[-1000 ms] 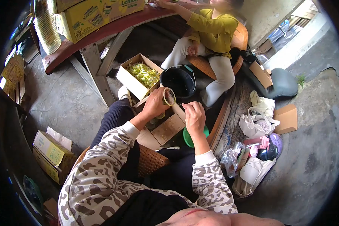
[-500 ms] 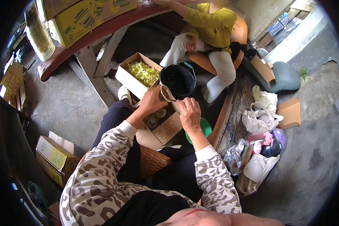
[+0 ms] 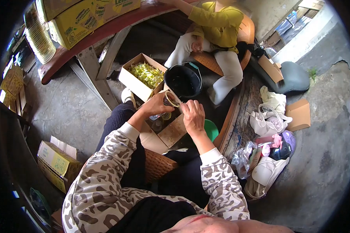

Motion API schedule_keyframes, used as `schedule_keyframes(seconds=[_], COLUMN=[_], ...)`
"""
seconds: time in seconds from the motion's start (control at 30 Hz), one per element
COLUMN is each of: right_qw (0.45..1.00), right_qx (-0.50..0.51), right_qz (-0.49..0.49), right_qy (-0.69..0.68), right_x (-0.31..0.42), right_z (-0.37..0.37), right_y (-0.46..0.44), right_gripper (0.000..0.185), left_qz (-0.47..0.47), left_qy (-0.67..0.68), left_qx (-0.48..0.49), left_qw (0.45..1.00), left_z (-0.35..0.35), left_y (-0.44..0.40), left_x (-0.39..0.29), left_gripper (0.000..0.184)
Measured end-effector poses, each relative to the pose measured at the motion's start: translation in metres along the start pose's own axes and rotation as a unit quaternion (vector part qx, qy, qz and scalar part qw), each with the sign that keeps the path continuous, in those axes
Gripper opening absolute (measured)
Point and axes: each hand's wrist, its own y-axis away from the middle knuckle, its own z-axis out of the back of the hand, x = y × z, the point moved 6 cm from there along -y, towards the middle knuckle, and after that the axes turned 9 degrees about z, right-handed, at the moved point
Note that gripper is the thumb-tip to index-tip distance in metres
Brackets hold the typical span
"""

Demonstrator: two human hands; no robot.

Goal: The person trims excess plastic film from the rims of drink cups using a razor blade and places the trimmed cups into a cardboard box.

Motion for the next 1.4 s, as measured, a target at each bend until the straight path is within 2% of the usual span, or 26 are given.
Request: schedule_keyframes(seconds=[0.13,0.2,0.37,0.5,0.83,0.9,1.1,1.17,1.3,1.4], right_qw=[0.998,0.969,0.942,0.932,0.920,0.920,0.931,0.950,0.955,0.958], right_qx=[-0.030,-0.100,-0.117,-0.136,-0.187,-0.192,-0.203,-0.194,-0.178,-0.173], right_qz=[-0.039,-0.153,-0.232,-0.243,-0.245,-0.244,-0.216,-0.192,-0.200,-0.201], right_qy=[-0.048,-0.168,-0.211,-0.230,-0.241,-0.237,-0.213,-0.153,-0.129,-0.105], right_x=[-0.006,-0.018,-0.028,-0.025,-0.016,-0.015,-0.011,-0.008,-0.008,-0.009], right_z=[0.002,0.003,0.010,0.014,0.019,0.019,0.021,0.025,0.020,0.018], right_y=[0.002,0.007,0.018,0.020,0.021,0.020,0.017,0.014,0.015,0.012], right_gripper=[0.011,0.009,0.009,0.009,0.013,0.014,0.013,0.010,0.010,0.010], left_qz=[-0.016,-0.024,-0.040,-0.049,-0.038,-0.012,-0.010,-0.010,-0.022,0.006], left_qy=[0.018,0.034,0.074,0.182,0.244,0.313,0.316,0.324,0.328,0.342], left_qx=[0.012,0.016,0.009,0.003,-0.064,-0.056,-0.083,-0.086,-0.097,-0.114], left_qw=[1.000,0.999,0.996,0.982,0.967,0.948,0.945,0.942,0.939,0.933], left_z=[0.000,-0.001,-0.007,-0.015,-0.030,-0.037,-0.041,-0.045,-0.058,-0.064], left_y=[-0.004,-0.003,-0.004,-0.004,0.002,-0.001,0.002,0.002,-0.003,-0.006], left_x=[-0.001,-0.005,-0.004,-0.005,-0.008,0.002,0.000,0.002,0.017,0.025], left_gripper=[0.049,0.051,0.054,0.053,0.045,0.044,0.041,0.039,0.033,0.037])
